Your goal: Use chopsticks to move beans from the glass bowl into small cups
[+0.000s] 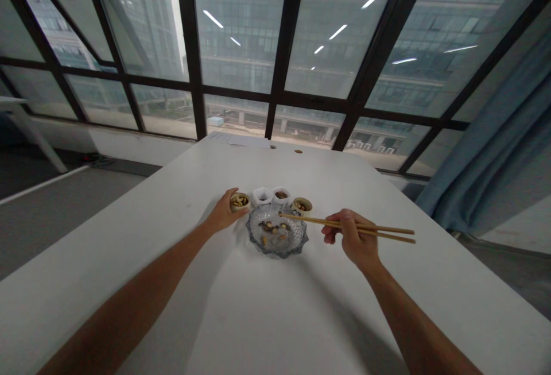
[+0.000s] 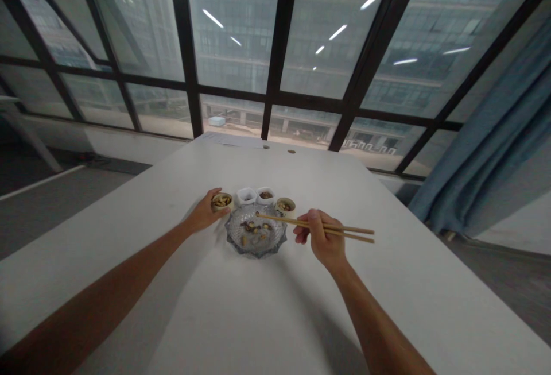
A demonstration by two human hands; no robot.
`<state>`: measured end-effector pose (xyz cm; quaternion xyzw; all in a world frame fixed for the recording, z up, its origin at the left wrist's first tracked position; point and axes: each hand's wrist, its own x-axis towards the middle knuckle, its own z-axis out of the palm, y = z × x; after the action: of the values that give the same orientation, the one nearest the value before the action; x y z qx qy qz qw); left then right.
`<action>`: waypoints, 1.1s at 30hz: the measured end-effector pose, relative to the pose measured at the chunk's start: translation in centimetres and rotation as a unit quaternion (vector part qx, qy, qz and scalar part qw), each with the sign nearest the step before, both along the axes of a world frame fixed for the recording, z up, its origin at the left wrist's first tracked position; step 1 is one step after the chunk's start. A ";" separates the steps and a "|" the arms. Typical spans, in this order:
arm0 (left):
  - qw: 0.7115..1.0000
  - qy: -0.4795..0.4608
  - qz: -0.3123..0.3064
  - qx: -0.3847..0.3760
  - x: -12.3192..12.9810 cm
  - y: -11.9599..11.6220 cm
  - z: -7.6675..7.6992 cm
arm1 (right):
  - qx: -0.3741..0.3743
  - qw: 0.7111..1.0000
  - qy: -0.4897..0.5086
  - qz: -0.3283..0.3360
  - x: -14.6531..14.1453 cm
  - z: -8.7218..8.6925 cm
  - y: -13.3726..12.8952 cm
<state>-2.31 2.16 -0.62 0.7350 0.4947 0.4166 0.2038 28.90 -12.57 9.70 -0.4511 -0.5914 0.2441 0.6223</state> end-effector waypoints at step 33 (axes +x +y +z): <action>0.991 0.131 -0.037 0.004 6.5 3.5 4.7 | 0.000 0.988 -0.145 -0.048 -0.6 -1.0 4.5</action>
<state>4.21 5.64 4.04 0.8018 0.4881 0.3108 0.1491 28.32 -8.07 8.67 -0.5096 -0.6528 0.1466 0.5410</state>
